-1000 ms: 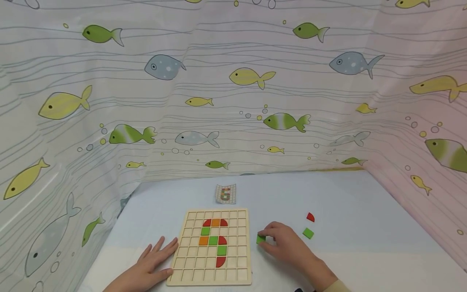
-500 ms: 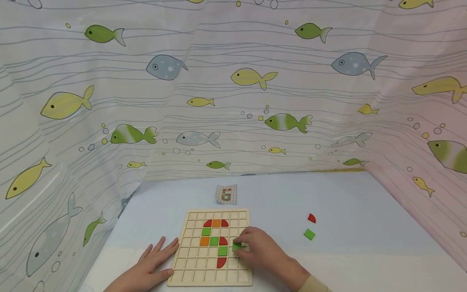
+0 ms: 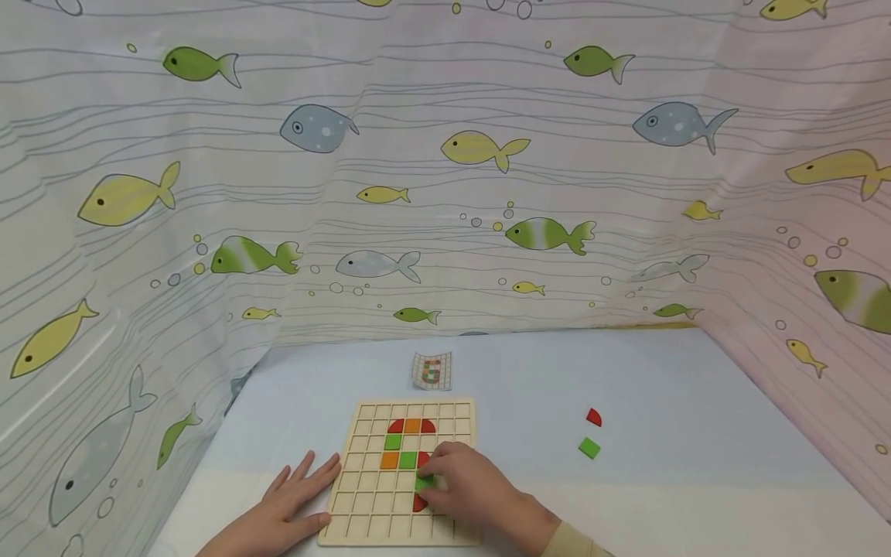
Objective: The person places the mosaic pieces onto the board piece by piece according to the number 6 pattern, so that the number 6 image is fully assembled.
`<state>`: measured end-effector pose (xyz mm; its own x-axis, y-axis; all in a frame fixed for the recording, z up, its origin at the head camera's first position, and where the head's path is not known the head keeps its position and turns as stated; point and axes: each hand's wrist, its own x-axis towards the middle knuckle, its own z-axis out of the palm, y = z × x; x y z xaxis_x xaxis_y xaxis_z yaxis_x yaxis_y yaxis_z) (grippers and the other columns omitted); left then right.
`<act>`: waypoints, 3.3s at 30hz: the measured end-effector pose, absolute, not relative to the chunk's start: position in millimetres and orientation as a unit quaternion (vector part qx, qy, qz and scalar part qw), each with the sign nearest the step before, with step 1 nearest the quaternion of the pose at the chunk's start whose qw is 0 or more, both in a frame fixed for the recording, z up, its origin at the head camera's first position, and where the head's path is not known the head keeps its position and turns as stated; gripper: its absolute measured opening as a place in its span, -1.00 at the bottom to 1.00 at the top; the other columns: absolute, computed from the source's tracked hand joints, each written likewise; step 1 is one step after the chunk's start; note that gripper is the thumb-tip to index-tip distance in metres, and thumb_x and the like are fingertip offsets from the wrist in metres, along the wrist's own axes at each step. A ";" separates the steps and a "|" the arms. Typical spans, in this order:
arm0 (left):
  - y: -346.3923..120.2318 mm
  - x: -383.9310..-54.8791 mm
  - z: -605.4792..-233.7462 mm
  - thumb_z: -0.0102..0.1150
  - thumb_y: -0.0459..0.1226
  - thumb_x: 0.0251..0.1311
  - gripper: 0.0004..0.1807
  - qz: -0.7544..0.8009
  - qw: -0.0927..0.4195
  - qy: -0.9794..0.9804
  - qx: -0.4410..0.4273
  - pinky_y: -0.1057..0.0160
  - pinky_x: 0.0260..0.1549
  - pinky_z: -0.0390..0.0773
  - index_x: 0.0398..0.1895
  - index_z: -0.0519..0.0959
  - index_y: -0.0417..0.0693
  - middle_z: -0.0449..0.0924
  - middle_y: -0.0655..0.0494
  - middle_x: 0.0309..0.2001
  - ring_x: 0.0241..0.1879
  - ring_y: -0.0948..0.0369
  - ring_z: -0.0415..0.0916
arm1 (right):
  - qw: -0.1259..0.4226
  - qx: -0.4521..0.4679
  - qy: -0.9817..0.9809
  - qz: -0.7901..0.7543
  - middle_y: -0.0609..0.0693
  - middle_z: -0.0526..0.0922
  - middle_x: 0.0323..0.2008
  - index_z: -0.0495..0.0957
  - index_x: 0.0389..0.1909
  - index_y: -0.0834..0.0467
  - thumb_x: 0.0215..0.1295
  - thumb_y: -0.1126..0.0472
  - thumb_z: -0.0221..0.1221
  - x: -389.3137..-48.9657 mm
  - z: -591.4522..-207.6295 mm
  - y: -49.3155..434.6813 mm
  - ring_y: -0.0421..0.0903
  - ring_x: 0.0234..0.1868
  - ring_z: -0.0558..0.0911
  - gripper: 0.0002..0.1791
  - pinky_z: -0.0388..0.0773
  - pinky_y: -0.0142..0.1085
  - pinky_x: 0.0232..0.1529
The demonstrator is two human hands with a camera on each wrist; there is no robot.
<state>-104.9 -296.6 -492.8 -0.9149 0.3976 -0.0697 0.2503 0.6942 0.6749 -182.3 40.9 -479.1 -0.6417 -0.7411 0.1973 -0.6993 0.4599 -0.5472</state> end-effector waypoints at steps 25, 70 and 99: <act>-297.3 -104.3 -489.9 0.09 -0.04 0.41 -0.28 0.352 0.106 0.912 0.181 -0.44 0.17 -0.46 0.50 0.19 -0.20 0.06 -0.21 0.50 0.45 -0.36 -0.36 | 0.039 -0.467 0.848 -0.247 -0.35 0.53 -0.29 0.76 -0.09 -0.02 0.29 0.07 0.34 -171.8 -484.4 9.0 -0.43 -0.31 0.41 -0.79 0.39 -0.53 -0.26; -296.5 -105.2 -491.4 0.08 -0.04 0.42 -0.29 0.376 0.132 0.901 0.171 -0.15 0.24 -0.65 0.53 0.18 -0.10 0.02 -0.19 0.51 0.46 -0.32 -0.48 | 0.076 -0.320 0.900 -0.286 -0.22 0.60 -0.08 0.67 0.10 0.02 0.27 0.06 0.33 -202.4 -476.1 80.4 -0.21 -0.09 0.55 -0.62 0.56 -0.20 -0.05; -296.3 -104.8 -491.1 0.08 -0.06 0.42 -0.29 0.366 0.126 0.904 0.180 -0.40 0.15 -0.53 0.52 0.18 -0.15 0.03 -0.25 0.50 0.45 -0.36 -0.44 | 0.007 -0.160 0.940 -0.303 -0.12 0.64 -0.06 0.69 0.08 0.01 0.22 0.12 0.39 -240.1 -484.7 170.2 -0.21 -0.31 0.46 -0.62 0.46 -0.28 -0.36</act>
